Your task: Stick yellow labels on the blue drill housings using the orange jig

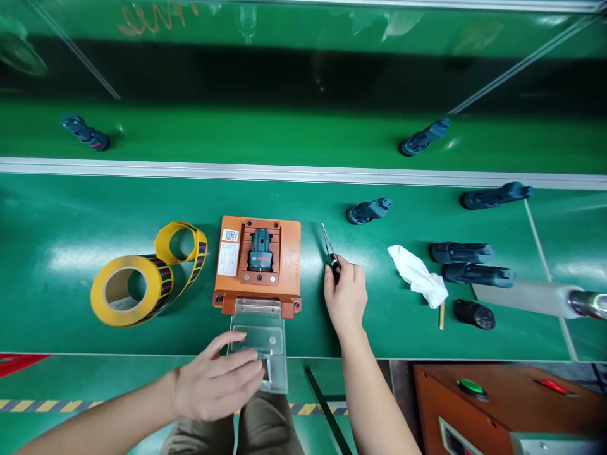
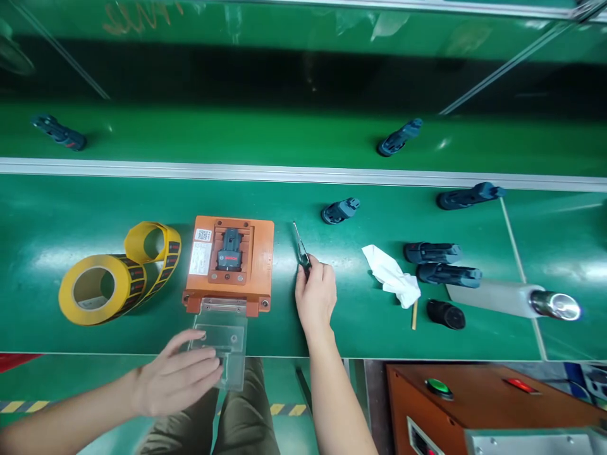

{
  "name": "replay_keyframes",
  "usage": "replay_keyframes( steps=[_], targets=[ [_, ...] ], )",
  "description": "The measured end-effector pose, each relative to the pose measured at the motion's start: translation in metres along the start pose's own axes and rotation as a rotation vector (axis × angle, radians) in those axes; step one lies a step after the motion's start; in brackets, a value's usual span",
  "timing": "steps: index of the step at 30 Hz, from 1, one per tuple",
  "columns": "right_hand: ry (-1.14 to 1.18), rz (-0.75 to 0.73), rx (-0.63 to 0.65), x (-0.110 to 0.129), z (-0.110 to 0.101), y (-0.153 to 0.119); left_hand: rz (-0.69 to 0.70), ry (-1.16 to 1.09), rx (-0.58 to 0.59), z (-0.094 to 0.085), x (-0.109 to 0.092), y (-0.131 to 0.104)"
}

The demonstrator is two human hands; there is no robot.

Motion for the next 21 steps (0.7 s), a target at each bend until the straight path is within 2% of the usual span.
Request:
replay_keyframes(
  steps=[2,3,4,7,9,15,21],
  targets=[
    [0.013,-0.047,-0.072,0.012,-0.014,0.004,-0.039,0.011,0.159,0.015,-0.002,-0.022],
    [0.058,-0.105,-0.065,0.024,-0.019,0.006,-0.078,0.025,0.194,0.020,0.002,-0.031],
    [0.129,-0.191,-0.012,0.040,-0.020,0.008,-0.124,0.044,0.196,0.023,0.009,-0.038],
    [0.403,-0.496,0.312,0.094,-0.010,0.003,-0.232,0.098,0.152,0.030,0.027,-0.050],
    [0.506,-0.585,0.448,0.114,-0.002,0.001,-0.263,0.116,0.166,0.036,0.034,-0.053],
    [0.561,-0.577,0.517,0.117,0.023,0.011,-0.280,0.072,0.138,0.042,0.036,-0.058],
    [0.585,-0.508,0.518,0.120,0.033,0.023,-0.290,0.053,0.150,0.042,0.037,-0.059]
  ],
)
Point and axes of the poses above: each hand's wrist, its own y-axis towards the middle knuckle, its own z-axis out of the palm, x = y × z, the point moved 8 cm from there along y, towards the middle knuckle, and after that the axes turned 7 degrees about -x, right-handed, at the moved point
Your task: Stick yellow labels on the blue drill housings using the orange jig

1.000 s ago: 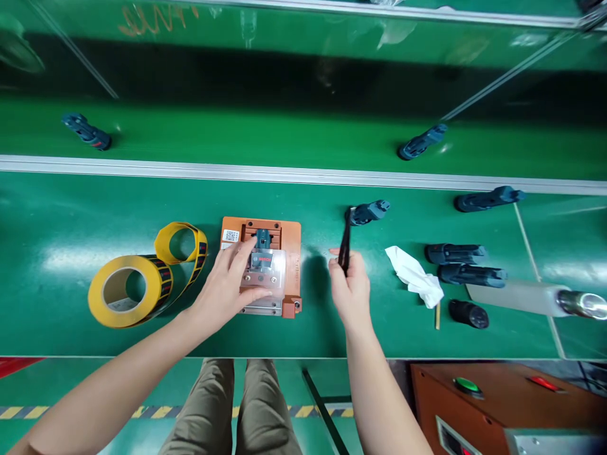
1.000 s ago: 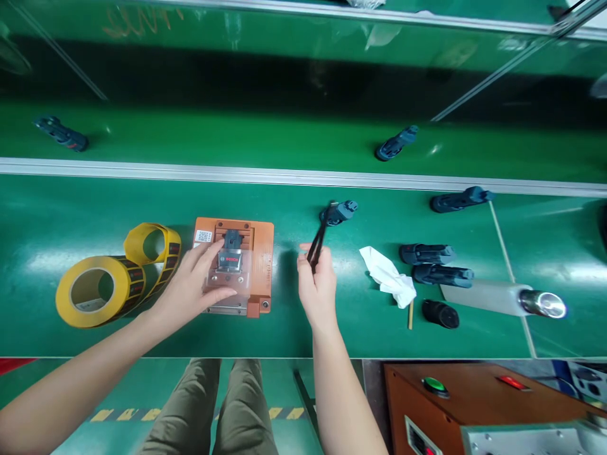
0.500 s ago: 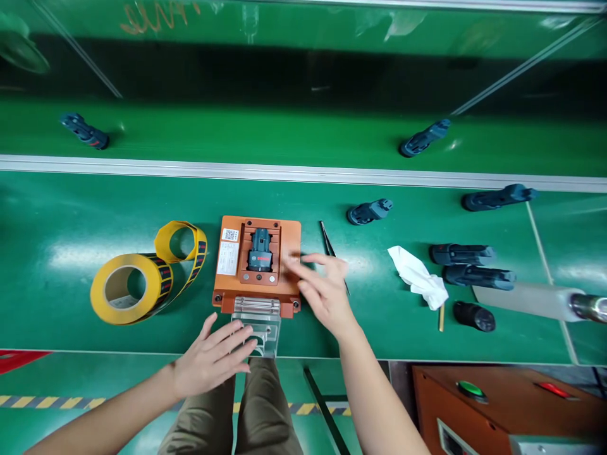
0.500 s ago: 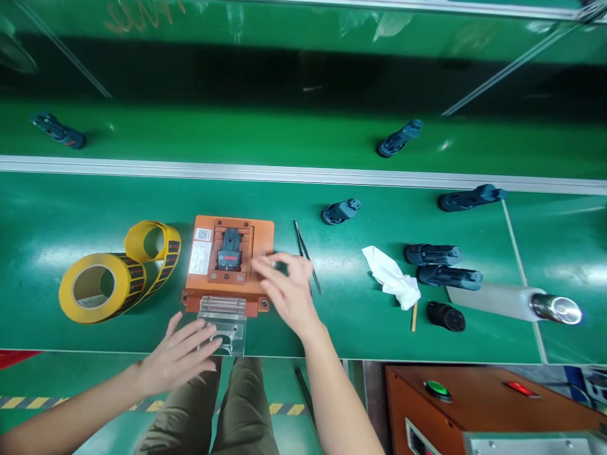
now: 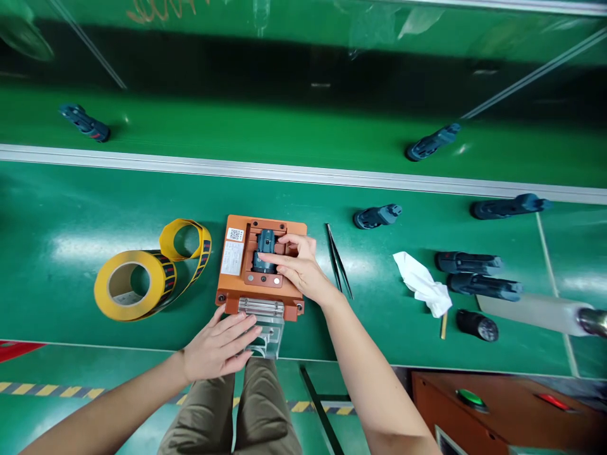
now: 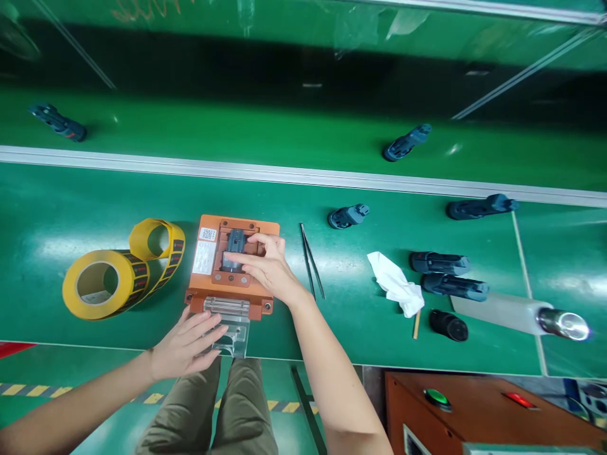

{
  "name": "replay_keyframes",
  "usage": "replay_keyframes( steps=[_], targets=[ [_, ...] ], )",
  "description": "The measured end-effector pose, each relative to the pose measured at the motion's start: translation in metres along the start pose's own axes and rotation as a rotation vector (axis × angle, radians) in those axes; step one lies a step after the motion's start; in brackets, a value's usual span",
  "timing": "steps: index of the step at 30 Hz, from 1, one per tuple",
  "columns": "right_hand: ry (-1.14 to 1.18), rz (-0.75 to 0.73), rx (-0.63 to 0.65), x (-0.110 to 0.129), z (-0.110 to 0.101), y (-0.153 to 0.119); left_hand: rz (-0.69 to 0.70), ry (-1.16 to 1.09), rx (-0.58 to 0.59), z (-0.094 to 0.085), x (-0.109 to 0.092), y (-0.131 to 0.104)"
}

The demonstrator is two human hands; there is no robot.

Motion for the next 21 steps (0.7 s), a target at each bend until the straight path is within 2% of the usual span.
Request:
replay_keyframes(
  steps=[4,6,8,11,13,17,21],
  targets=[
    [0.007,-0.016,0.034,0.011,0.005,-0.003,0.008,0.012,0.006,0.002,0.001,-0.001],
    [-0.004,-0.028,0.010,0.017,0.004,-0.004,0.013,0.022,0.014,0.003,0.001,-0.002],
    [-0.020,0.010,-0.059,0.018,0.000,-0.002,0.022,0.049,0.030,0.004,0.001,-0.003],
    [-0.025,0.155,-0.219,0.014,-0.012,0.005,0.022,0.081,0.048,0.004,0.000,-0.002],
    [-0.058,0.219,-0.263,0.016,-0.013,0.009,0.030,0.097,0.037,0.002,-0.001,0.000],
    [-0.207,0.229,-0.198,0.043,-0.008,0.021,0.048,0.176,0.022,-0.002,-0.003,0.004],
    [-0.129,0.338,-0.245,0.082,-0.038,0.013,0.040,0.206,0.011,-0.012,-0.012,0.010]
  ],
)
Point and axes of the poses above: each hand's wrist, its own y-axis towards the middle knuckle, its own z-axis out of the palm, x = y × z, the point moved 8 cm from there along y, towards the middle knuckle, and after that the axes turned 7 degrees about -x, right-handed, at the moved point
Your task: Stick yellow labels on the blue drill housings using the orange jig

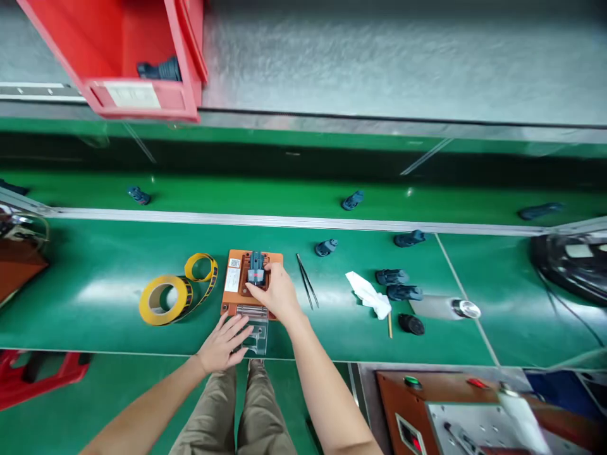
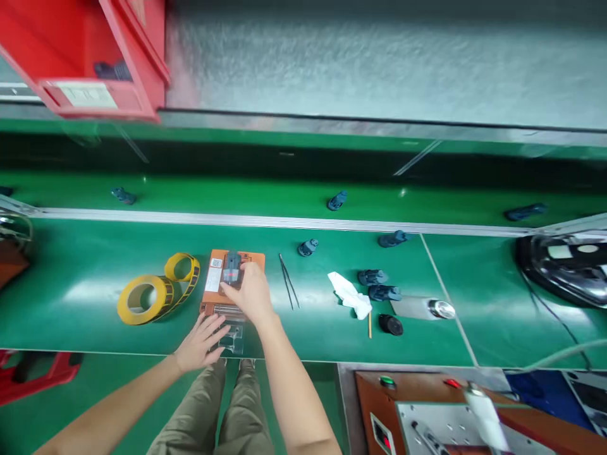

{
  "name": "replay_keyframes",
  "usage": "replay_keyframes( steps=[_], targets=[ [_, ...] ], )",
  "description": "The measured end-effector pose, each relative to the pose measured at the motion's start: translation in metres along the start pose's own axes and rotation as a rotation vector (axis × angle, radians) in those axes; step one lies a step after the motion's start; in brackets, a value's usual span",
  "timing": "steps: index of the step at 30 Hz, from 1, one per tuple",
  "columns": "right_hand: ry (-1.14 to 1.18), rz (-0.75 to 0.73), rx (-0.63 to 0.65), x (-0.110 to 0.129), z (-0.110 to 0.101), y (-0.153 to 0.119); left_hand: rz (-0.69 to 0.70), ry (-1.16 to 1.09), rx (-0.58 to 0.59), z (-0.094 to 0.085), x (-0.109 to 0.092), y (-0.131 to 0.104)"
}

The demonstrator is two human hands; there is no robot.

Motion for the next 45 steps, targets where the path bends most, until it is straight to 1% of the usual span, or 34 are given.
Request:
replay_keyframes(
  steps=[2,3,5,7,8,9,10,12,13,14,15,18,20,22,24,26,28,31,34,35,37,38,40,42,45],
  targets=[
    [0.091,0.062,0.014,0.014,-0.030,-0.018,-0.072,-0.037,-0.022,-0.016,-0.007,0.008],
    [0.134,0.064,0.013,0.021,-0.047,-0.029,-0.140,-0.072,-0.040,-0.027,-0.011,0.014],
    [0.203,0.016,-0.015,0.037,-0.082,-0.054,-0.338,-0.193,-0.100,-0.055,-0.016,0.033],
    [0.245,-0.045,-0.062,0.049,-0.114,-0.079,-0.575,-0.415,-0.188,-0.085,-0.018,0.060],
    [0.260,-0.071,-0.087,0.053,-0.128,-0.091,-0.684,-0.566,-0.231,-0.098,-0.020,0.077],
    [0.274,-0.096,-0.111,0.057,-0.141,-0.102,-0.765,-0.735,-0.237,-0.108,-0.024,0.096],
    [0.284,-0.119,-0.135,0.061,-0.152,-0.112,-0.799,-0.889,-0.219,-0.116,-0.031,0.119],
    [0.301,-0.140,-0.188,0.064,-0.174,-0.130,-0.787,-1.140,-0.066,-0.128,-0.055,0.163],
    [0.318,-0.134,-0.212,0.064,-0.184,-0.137,-0.760,-1.220,0.005,-0.134,-0.069,0.182],
    [0.349,-0.113,-0.234,0.063,-0.195,-0.144,-0.731,-1.266,0.055,-0.140,-0.082,0.197],
    [0.400,-0.084,-0.249,0.060,-0.205,-0.151,-0.702,-1.283,0.071,-0.147,-0.094,0.209],
    [0.592,0.014,-0.228,0.052,-0.229,-0.169,-0.613,-1.237,0.001,-0.164,-0.129,0.229],
    [0.667,0.090,-0.215,0.045,-0.241,-0.182,-0.545,-1.221,-0.017,-0.167,-0.154,0.235],
    [0.721,0.145,-0.252,0.040,-0.253,-0.194,-0.490,-1.245,-0.002,-0.166,-0.178,0.238],
    [0.811,0.164,-0.300,0.037,-0.261,-0.204,-0.459,-1.292,0.021,-0.163,-0.195,0.240],
    [0.911,0.189,-0.324,0.036,-0.265,-0.211,-0.446,-1.336,0.047,-0.160,-0.207,0.242],
    [1.014,0.241,-0.324,0.033,-0.265,-0.215,-0.442,-1.359,0.083,-0.158,-0.213,0.245],
    [1.166,0.290,-0.308,0.033,-0.262,-0.216,-0.419,-1.372,0.126,-0.156,-0.217,0.249],
    [1.325,0.352,-0.263,0.037,-0.252,-0.214,-0.384,-1.360,0.129,-0.154,-0.219,0.255],
    [1.379,0.381,-0.226,0.040,-0.246,-0.214,-0.376,-1.338,0.111,-0.154,-0.219,0.257],
    [1.447,0.439,-0.142,0.048,-0.233,-0.214,-0.369,-1.263,0.031,-0.158,-0.218,0.261],
    [1.446,0.459,-0.128,0.050,-0.229,-0.214,-0.367,-1.219,-0.007,-0.161,-0.219,0.263],
    [1.352,0.461,-0.177,0.052,-0.228,-0.216,-0.370,-1.131,-0.040,-0.166,-0.220,0.267],
    [1.173,0.415,-0.265,0.054,-0.236,-0.218,-0.377,-1.055,-0.013,-0.171,-0.223,0.271],
    [0.911,0.341,-0.339,0.062,-0.246,-0.219,-0.360,-0.944,0.034,-0.179,-0.223,0.275]
  ],
)
Point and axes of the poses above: each hand's wrist, its own y-axis towards the middle knuckle, its own z-axis out of the palm, x = y × z, the point moved 8 cm from there along y, towards the middle knuckle, and after that the axes turned 7 degrees about -x, right-handed, at the moved point
